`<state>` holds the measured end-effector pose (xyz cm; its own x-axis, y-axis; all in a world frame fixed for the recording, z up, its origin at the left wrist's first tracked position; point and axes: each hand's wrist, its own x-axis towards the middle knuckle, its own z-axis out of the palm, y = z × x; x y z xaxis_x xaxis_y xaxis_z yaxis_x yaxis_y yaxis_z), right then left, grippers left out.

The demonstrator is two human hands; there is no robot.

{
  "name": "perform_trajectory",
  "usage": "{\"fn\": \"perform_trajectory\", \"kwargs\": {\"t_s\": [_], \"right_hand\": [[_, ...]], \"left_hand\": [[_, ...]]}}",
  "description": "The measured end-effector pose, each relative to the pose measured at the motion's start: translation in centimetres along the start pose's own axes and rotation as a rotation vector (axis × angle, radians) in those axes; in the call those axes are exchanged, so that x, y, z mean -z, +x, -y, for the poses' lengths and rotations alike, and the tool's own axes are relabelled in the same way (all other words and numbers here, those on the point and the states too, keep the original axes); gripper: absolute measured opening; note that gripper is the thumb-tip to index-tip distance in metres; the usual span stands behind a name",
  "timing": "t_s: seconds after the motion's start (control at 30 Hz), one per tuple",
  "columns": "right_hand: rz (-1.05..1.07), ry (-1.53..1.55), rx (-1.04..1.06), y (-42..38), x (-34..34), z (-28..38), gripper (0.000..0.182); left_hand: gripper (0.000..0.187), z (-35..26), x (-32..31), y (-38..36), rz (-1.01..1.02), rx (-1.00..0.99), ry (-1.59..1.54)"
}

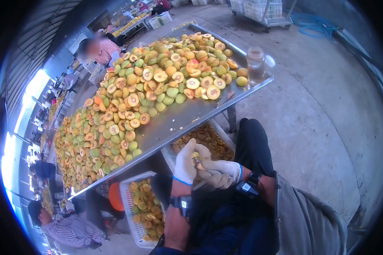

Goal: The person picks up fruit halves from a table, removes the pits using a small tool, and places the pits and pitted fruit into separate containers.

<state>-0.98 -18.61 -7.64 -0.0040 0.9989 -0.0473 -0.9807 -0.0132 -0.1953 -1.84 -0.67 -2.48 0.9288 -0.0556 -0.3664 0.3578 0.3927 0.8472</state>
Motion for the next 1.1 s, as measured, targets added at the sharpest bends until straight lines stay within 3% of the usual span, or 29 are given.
{"fn": "perform_trajectory", "kwargs": {"t_s": [0.07,0.13,0.17,0.23,0.37,0.4,0.43,0.47,0.53,0.6,0.67,0.73,0.8,0.83,0.9,0.93,1.0,1.1], "right_hand": [[0.053,0.041,-0.009,0.1,-0.2,-0.1,0.046],[0.030,-0.017,0.020,0.4,-0.6,-0.3,0.045],[0.028,-0.019,0.024,0.2,-0.5,-0.3,0.045],[-0.079,0.059,0.046,0.3,-0.3,-0.3,0.046],[0.064,0.142,0.103,0.3,-1.0,0.0,0.048],[-0.085,-0.024,0.153,0.2,-1.3,0.3,0.050],[-0.235,-0.190,0.204,0.2,-1.6,0.5,0.051],[-0.232,-0.190,0.208,0.4,-2.3,0.8,0.051],[-0.888,-0.913,0.114,1.1,-3.7,1.2,0.055],[-0.855,-0.951,0.175,1.4,-3.6,0.6,0.056],[-0.822,-1.034,0.215,2.2,-2.7,0.2,0.055],[-0.882,-1.121,0.236,3.4,-0.8,-0.4,0.051],[-0.946,-1.207,0.265,3.6,-0.7,-0.4,0.047],[-0.865,-1.016,0.181,3.1,-1.6,0.1,0.044],[-0.783,-0.820,0.098,3.1,-1.7,0.1,0.041],[-0.818,-0.856,0.129,3.5,-1.1,-0.1,0.040],[-0.865,-0.894,0.171,3.4,-1.4,0.5,0.038],[-0.980,-0.681,0.193,2.9,-2.6,1.1,0.037]], "left_hand": [[0.055,1.5,1.0,0.6,-0.014,-0.023,-0.139],[0.049,2.4,1.9,1.0,0.249,0.039,-0.674],[0.049,2.5,1.6,1.0,0.255,0.040,-0.674],[0.050,2.7,1.1,0.6,-0.073,-0.026,-0.540],[0.054,3.7,2.0,0.6,-0.276,-0.140,-0.399],[0.054,3.5,2.4,0.1,-0.279,-0.143,-0.398],[0.052,3.2,3.2,-0.7,-0.330,-0.289,-0.178],[0.049,2.9,4.2,-1.4,-0.375,-0.430,0.045],[0.029,1.3,8.0,-3.5,-0.446,-0.447,-0.122],[0.019,-0.7,11.2,-6.9,-0.624,-0.509,-0.179],[0.027,-1.4,12.2,-10.4,-1.037,-0.682,0.698],[0.033,-0.8,16.6,-13.1,-1.238,-0.673,0.786],[0.038,1.2,23.8,-15.6,-1.341,-0.471,0.419],[0.038,1.1,23.7,-16.4,-1.340,-0.471,0.428],[0.044,0.7,22.4,-17.9,-1.687,0.081,1.010],[0.044,1.1,22.9,-17.8,-1.676,0.077,1.014],[0.049,1.6,23.9,-17.0,-1.611,-0.161,0.953],[0.037,-2.7,15.3,-11.0,-1.255,-0.544,0.845]]}}
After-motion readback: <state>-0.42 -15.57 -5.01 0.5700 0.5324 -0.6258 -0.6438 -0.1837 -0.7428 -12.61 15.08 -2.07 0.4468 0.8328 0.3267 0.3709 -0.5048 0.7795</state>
